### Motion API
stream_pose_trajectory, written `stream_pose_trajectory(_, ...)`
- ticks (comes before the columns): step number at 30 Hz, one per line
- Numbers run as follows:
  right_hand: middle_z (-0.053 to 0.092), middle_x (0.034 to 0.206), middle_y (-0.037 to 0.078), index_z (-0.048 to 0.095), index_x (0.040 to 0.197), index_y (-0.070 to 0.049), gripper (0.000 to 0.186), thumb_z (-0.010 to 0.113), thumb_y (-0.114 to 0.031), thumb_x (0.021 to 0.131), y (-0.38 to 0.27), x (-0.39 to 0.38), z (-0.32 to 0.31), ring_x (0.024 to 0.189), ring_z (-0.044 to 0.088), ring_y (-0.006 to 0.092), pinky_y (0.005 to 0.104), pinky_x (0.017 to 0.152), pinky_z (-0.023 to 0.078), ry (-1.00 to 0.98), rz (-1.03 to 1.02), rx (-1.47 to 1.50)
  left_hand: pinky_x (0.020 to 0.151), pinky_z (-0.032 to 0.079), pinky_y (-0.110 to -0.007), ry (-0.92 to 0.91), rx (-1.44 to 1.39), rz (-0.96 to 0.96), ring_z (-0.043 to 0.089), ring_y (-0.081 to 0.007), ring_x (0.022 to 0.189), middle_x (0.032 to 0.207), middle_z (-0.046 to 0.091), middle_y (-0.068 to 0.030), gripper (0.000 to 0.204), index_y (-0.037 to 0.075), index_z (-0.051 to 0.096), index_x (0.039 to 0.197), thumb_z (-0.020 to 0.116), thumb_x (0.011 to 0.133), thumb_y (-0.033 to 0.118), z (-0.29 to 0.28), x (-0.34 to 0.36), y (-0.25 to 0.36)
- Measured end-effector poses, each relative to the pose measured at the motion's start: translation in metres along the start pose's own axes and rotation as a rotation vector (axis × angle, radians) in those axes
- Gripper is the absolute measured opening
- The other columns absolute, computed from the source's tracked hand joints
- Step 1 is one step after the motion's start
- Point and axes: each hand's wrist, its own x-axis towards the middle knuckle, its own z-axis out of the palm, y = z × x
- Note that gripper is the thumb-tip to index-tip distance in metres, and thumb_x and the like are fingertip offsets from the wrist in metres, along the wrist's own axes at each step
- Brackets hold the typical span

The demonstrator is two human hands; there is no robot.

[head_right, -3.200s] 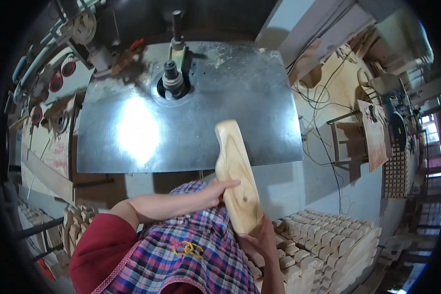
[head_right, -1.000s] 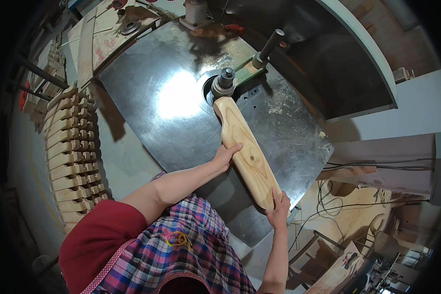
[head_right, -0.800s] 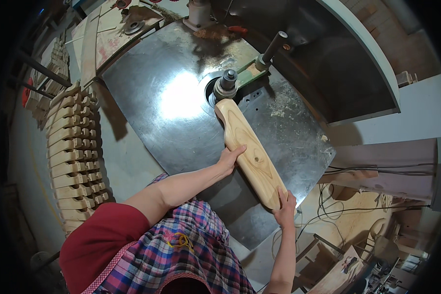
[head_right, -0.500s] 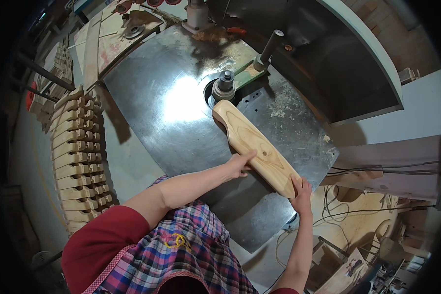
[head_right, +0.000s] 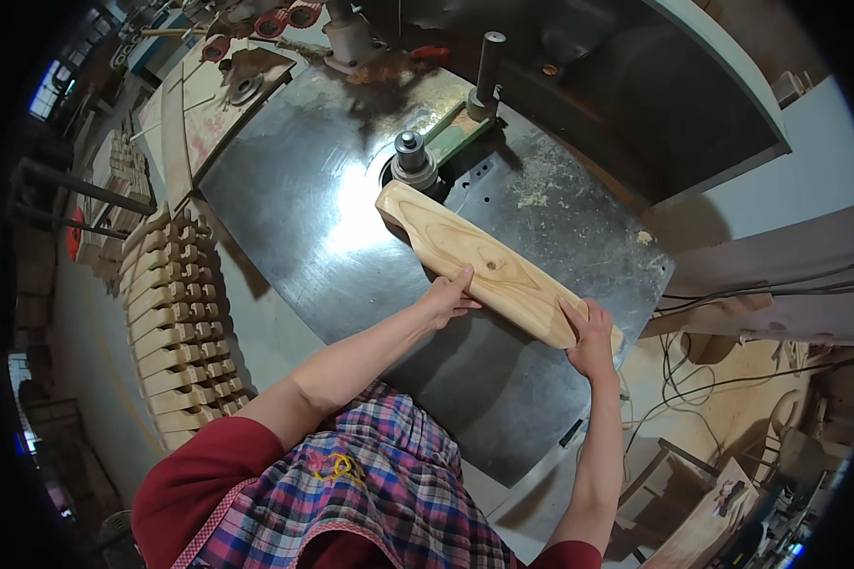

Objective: Shaping the edges of wooden furniture components using a vertical shaper or router table.

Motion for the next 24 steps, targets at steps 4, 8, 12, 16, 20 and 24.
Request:
stream_pose_trajectory(4, 0.043, 0.127, 0.015, 0.054, 0.125, -0.022, 0.075, 0.058, 0.008, 0.056, -0.023, 0.014, 0.005, 0.108, 0.041, 0.0341, 0.0366, 0.097, 0.033, 0.021, -0.012, 0.011, 0.065, 0.049, -0.032, 0.018, -0.057, 0.042, 0.063, -0.0250, 0.072, 0.086, 0.061, -0.0185, 0.054, -0.011, 0.052, 0.106, 0.050, 0.090, 0.041, -0.023, 0.009, 0.008)
stream_pose_trajectory(8, 0.043, 0.126, 0.015, 0.054, 0.124, -0.022, 0.073, 0.057, 0.007, 0.057, -0.042, 0.018, 0.016, 0.108, 0.041, 0.0342, 0.0366, 0.097, 0.032, 0.041, -0.008, -0.008, 0.064, 0.052, -0.032, 0.011, -0.107, 0.053, 0.063, -0.0267, 0.071, 0.089, 0.061, -0.0207, 0.054, -0.013, 0.050, 0.108, 0.052, 0.091, 0.038, -0.046, 0.010, 0.020)
stream_pose_trajectory(12, 0.043, 0.125, 0.016, 0.055, 0.123, -0.020, 0.071, 0.056, 0.007, 0.057, -0.070, 0.022, 0.023, 0.108, 0.041, 0.0340, 0.0368, 0.097, 0.032, 0.109, 0.007, -0.064, 0.066, 0.054, -0.032, -0.008, -0.155, 0.053, 0.063, -0.0281, 0.072, 0.092, 0.060, -0.0222, 0.053, -0.014, 0.048, 0.109, 0.053, 0.091, 0.036, -0.069, 0.008, 0.031)
stream_pose_trajectory(16, 0.046, 0.120, 0.017, 0.055, 0.118, -0.012, 0.061, 0.057, 0.005, 0.059, -0.115, 0.024, 0.039, 0.104, 0.044, 0.0323, 0.0379, 0.092, 0.036, 0.331, 0.060, -0.152, 0.069, 0.054, -0.033, -0.025, -0.204, 0.053, 0.062, -0.0290, 0.075, 0.096, 0.059, -0.0231, 0.053, -0.014, 0.047, 0.111, 0.053, 0.091, 0.034, -0.100, 0.003, 0.037)
stream_pose_trajectory(20, 0.056, 0.103, 0.018, 0.053, 0.109, 0.001, 0.041, 0.065, -0.010, 0.072, -0.202, 0.009, 0.079, 0.081, 0.054, 0.0267, 0.0349, 0.071, 0.046, 0.174, 0.441, 0.324, 0.072, 0.053, -0.032, -0.017, -0.355, 0.069, 0.062, -0.0296, 0.081, 0.099, 0.059, -0.0237, 0.052, -0.013, 0.046, 0.113, 0.053, 0.091, 0.034, -0.150, -0.017, 0.042)
stream_pose_trajectory(24, 0.059, 0.090, 0.015, 0.054, 0.099, 0.004, 0.045, 0.054, -0.039, 0.085, -0.271, 0.048, 0.114, 0.069, 0.054, 0.0201, 0.0289, 0.058, 0.044, -0.002, 0.831, 1.298, 0.088, 0.045, -0.038, -0.036, -0.384, -0.028, 0.056, -0.0307, 0.097, 0.106, 0.056, -0.0215, 0.049, -0.006, 0.047, 0.117, 0.058, 0.088, 0.032, -0.220, -0.033, 0.059)
